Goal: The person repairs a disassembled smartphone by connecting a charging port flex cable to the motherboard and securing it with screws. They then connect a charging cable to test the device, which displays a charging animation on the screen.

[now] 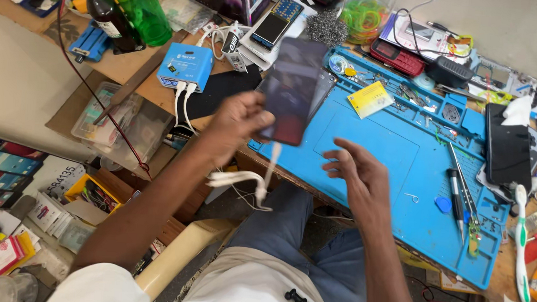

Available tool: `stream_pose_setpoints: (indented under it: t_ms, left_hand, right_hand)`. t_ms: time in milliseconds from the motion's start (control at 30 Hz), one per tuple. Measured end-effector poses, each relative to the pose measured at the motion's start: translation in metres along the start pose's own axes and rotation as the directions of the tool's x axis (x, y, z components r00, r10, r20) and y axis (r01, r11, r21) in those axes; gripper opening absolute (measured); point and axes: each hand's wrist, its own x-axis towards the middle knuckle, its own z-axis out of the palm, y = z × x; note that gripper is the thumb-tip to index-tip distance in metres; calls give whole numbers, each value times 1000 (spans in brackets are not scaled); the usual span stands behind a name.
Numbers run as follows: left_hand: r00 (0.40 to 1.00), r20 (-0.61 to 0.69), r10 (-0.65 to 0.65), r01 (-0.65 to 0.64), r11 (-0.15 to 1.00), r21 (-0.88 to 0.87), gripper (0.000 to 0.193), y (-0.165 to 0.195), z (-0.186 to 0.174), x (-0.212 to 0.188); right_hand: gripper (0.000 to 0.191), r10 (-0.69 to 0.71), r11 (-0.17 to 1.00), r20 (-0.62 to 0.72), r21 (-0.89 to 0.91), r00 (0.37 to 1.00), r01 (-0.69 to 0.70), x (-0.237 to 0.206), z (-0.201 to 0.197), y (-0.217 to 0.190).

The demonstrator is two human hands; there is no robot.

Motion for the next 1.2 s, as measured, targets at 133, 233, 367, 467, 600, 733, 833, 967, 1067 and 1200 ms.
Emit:
stream_pose_setpoints:
  t_ms: [133, 233, 367, 467, 600, 733, 833, 967, 1067, 1200]
  left_hand:
    - [996, -9, -93, 93, 994, 49, 41, -15, 35, 5]
    - [985, 123, -117, 107, 991, 85, 40, -13, 37, 15]
    - [993, 93, -72, 48, 971, 235, 48, -2, 26, 26]
    - [995, 74, -63, 44, 972, 232, 45, 0, 17, 27]
    - [994, 94, -48, 34, 989, 147, 36, -3, 11, 21]
    - [996, 82, -46, 36, 992, 122, 33, -3, 5, 20]
    - [995, 23, -98, 95, 989, 111, 38, 4, -10, 26]
    - [979, 62, -192, 181, 972, 148, 43, 16, -40, 39]
    - [970, 39, -240, 228, 954, 197, 52, 17, -47, 48]
    - [959, 47, -281, 243, 891, 383, 53, 5, -38, 61]
  right_hand:
    - [42, 51, 984, 64, 166, 997, -61, 13, 21, 4]
    - [36, 105, 962, 70, 246, 992, -119, 21, 24, 11]
    - [35, 125, 933, 83, 330, 989, -146, 37, 25, 19]
    - [35, 109, 939, 91, 319, 990, -132, 48, 27, 24]
    - [36, 101, 937, 112, 324, 989, -133, 56, 36, 28]
    - [43, 55, 972, 92, 222, 994, -74, 53, 41, 23]
    - [52, 18, 999, 26, 34, 999, -19, 41, 30, 14]
    - [54, -30, 971, -102, -237, 994, 5, 18, 5, 5]
    - [50, -75, 964, -149, -264, 986, 33, 6, -12, 5]
    - [42, -177, 895, -205, -440, 963, 71, -10, -48, 2]
